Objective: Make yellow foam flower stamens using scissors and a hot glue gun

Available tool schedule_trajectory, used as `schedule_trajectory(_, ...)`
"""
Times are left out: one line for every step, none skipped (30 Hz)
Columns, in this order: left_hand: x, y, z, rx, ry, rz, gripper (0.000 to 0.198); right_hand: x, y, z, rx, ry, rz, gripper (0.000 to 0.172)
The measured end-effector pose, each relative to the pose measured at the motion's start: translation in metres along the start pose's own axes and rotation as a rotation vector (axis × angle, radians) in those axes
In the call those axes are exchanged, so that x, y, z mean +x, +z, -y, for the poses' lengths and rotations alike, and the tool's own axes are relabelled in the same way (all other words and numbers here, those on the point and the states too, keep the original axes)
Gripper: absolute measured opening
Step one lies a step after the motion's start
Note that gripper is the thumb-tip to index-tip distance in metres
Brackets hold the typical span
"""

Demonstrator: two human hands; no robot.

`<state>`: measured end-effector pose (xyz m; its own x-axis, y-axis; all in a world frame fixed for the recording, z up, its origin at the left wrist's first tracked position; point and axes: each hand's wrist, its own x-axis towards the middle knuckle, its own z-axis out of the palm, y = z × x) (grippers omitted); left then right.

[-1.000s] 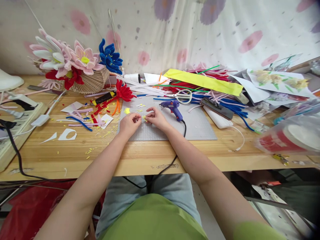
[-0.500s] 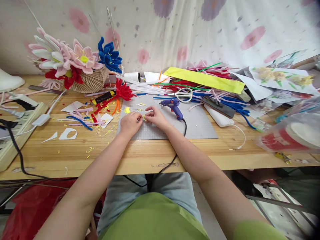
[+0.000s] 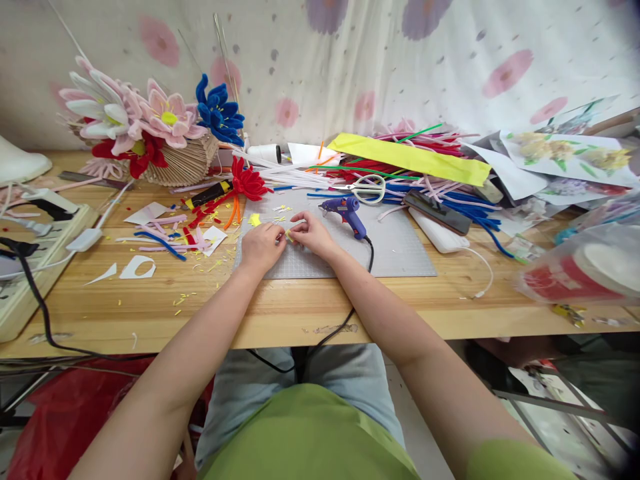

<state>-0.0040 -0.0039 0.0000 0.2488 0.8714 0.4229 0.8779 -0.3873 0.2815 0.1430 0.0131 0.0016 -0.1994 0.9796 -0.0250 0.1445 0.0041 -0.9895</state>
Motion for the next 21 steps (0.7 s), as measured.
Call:
schedule_trajectory(0.0, -0.001, -0.001, -0.007, -0.012, -0.001, 0.016, 0.0, 0.0, 0.0, 0.007, 0.004, 0.0, 0.028)
schedule_trajectory(-0.001, -0.001, -0.002, -0.019, -0.025, -0.002, 0.016, 0.0, 0.0, 0.001, 0.014, 0.009, 0.0, 0.028)
schedule_trajectory(-0.001, -0.002, -0.003, -0.033, -0.038, -0.005, 0.017, -0.001, 0.0, 0.001, 0.021, 0.014, 0.001, 0.028)
schedule_trajectory(-0.002, -0.003, -0.003, -0.051, -0.048, -0.011, 0.02, -0.001, 0.0, 0.002, 0.03, 0.019, 0.002, 0.028)
schedule_trajectory(-0.002, -0.004, -0.004, -0.072, -0.052, -0.017, 0.023, -0.001, -0.001, 0.002, 0.039, 0.023, 0.002, 0.028)
schedule_trajectory(-0.003, -0.005, -0.004, -0.099, -0.058, -0.026, 0.028, -0.001, -0.001, 0.003, 0.048, 0.026, 0.001, 0.028)
schedule_trajectory(-0.003, -0.005, -0.004, -0.138, -0.069, -0.032, 0.033, -0.001, -0.002, 0.004, 0.057, 0.026, 0.001, 0.028)
schedule_trajectory(-0.002, -0.005, -0.004, -0.196, -0.093, -0.037, 0.038, -0.002, -0.003, 0.004, 0.064, 0.025, 0.003, 0.028)
schedule_trajectory(-0.002, -0.003, -0.002, -0.275, -0.13, -0.038, 0.041, -0.002, -0.003, 0.005, 0.068, 0.023, 0.007, 0.029)
schedule_trajectory(-0.001, -0.002, 0.0, -0.369, -0.175, -0.035, 0.043, -0.002, -0.004, 0.006, 0.069, 0.019, 0.015, 0.029)
schedule_trajectory(0.0, 0.001, 0.002, -0.472, -0.225, -0.031, 0.043, -0.002, -0.005, 0.006, 0.067, 0.013, 0.027, 0.029)
schedule_trajectory(0.001, 0.003, 0.004, -0.576, -0.274, -0.026, 0.042, -0.002, -0.005, 0.006, 0.065, 0.008, 0.042, 0.028)
schedule_trajectory(0.002, 0.006, 0.007, -0.663, -0.316, -0.02, 0.04, -0.002, -0.006, 0.006, 0.063, 0.002, 0.058, 0.028)
schedule_trajectory(0.003, 0.008, 0.009, -0.739, -0.349, -0.014, 0.039, -0.002, -0.006, 0.006, 0.058, -0.004, 0.073, 0.027)
schedule_trajectory(0.004, 0.01, 0.01, -0.792, -0.373, -0.007, 0.039, -0.002, -0.006, 0.005, 0.048, -0.013, 0.085, 0.027)
schedule_trajectory(0.005, 0.011, 0.011, -0.822, -0.391, -0.002, 0.039, -0.002, -0.006, 0.005, 0.032, -0.023, 0.092, 0.026)
schedule_trajectory(0.005, 0.012, 0.011, -0.832, -0.401, 0.004, 0.04, -0.002, -0.006, 0.004, 0.011, -0.033, 0.098, 0.026)
schedule_trajectory(0.005, 0.012, 0.011, -0.823, -0.404, 0.007, 0.041, -0.001, -0.005, 0.003, -0.009, -0.043, 0.102, 0.026)
schedule_trajectory(0.005, 0.011, 0.011, -0.805, -0.403, 0.006, 0.042, -0.001, -0.005, 0.002, -0.025, -0.051, 0.107, 0.026)
schedule_trajectory(0.005, 0.011, 0.01, -0.784, -0.399, 0.001, 0.042, -0.001, -0.005, 0.002, -0.034, -0.053, 0.111, 0.026)
schedule_trajectory(0.004, 0.01, 0.01, -0.763, -0.393, -0.009, 0.042, -0.001, -0.005, 0.002, -0.036, -0.053, 0.114, 0.026)
